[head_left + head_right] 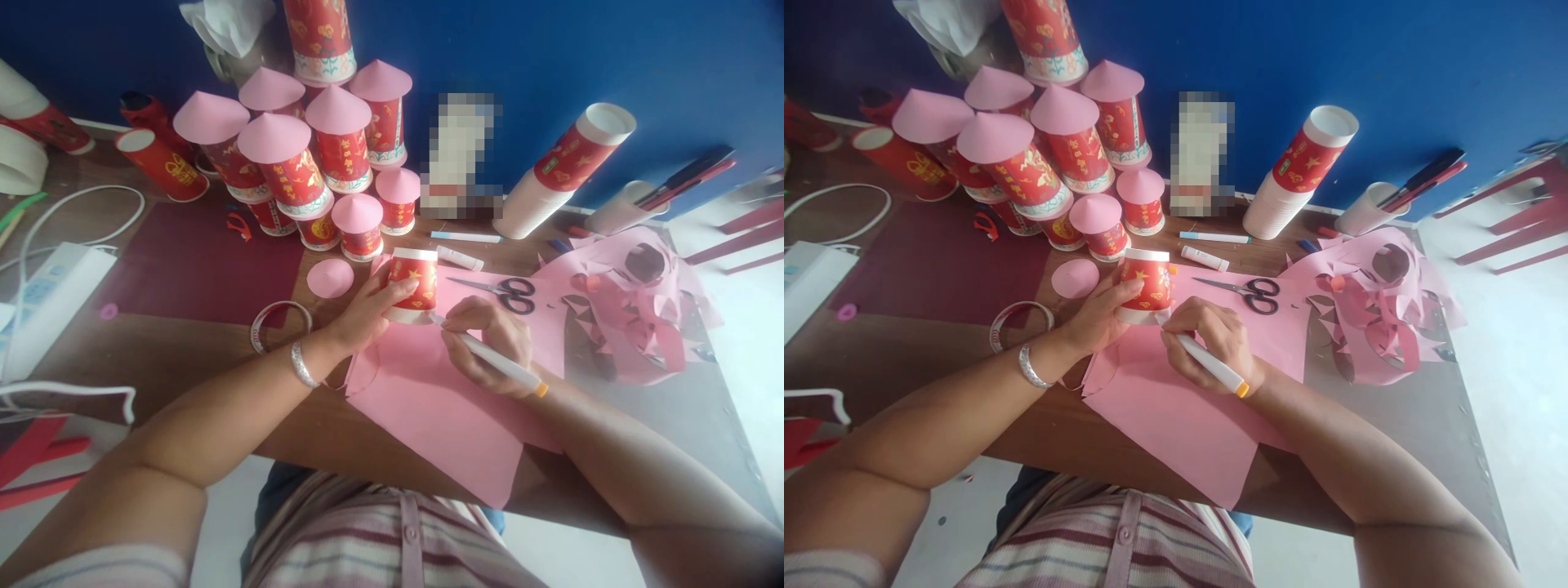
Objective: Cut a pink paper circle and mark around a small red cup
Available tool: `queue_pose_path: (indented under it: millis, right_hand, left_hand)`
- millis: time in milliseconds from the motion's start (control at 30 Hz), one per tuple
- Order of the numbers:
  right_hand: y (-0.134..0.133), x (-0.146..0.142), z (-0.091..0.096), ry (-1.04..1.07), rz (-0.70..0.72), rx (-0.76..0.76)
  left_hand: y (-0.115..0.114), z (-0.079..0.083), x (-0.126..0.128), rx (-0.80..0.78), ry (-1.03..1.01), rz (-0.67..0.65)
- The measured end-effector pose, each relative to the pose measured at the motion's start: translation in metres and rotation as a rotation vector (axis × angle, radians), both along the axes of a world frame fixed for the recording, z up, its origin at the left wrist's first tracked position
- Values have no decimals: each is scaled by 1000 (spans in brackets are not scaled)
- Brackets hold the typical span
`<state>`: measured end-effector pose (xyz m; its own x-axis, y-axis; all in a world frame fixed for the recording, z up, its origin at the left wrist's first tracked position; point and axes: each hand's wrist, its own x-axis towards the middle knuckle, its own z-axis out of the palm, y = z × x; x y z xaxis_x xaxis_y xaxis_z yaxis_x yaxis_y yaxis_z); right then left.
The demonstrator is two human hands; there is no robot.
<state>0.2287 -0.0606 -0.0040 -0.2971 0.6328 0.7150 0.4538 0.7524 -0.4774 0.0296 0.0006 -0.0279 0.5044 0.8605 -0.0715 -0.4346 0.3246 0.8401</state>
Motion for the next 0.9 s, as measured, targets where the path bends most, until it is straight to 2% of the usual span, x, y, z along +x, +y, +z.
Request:
queue_pose_path:
  millis: [633, 900]
  right_hand:
    - [0, 0, -1, -17, 2, -34]
    - [4, 1, -1, -16, 18, 13]
  left_hand:
    - [0, 0, 0, -11, -18, -1]
    - [0, 1, 0, -1, 3, 6]
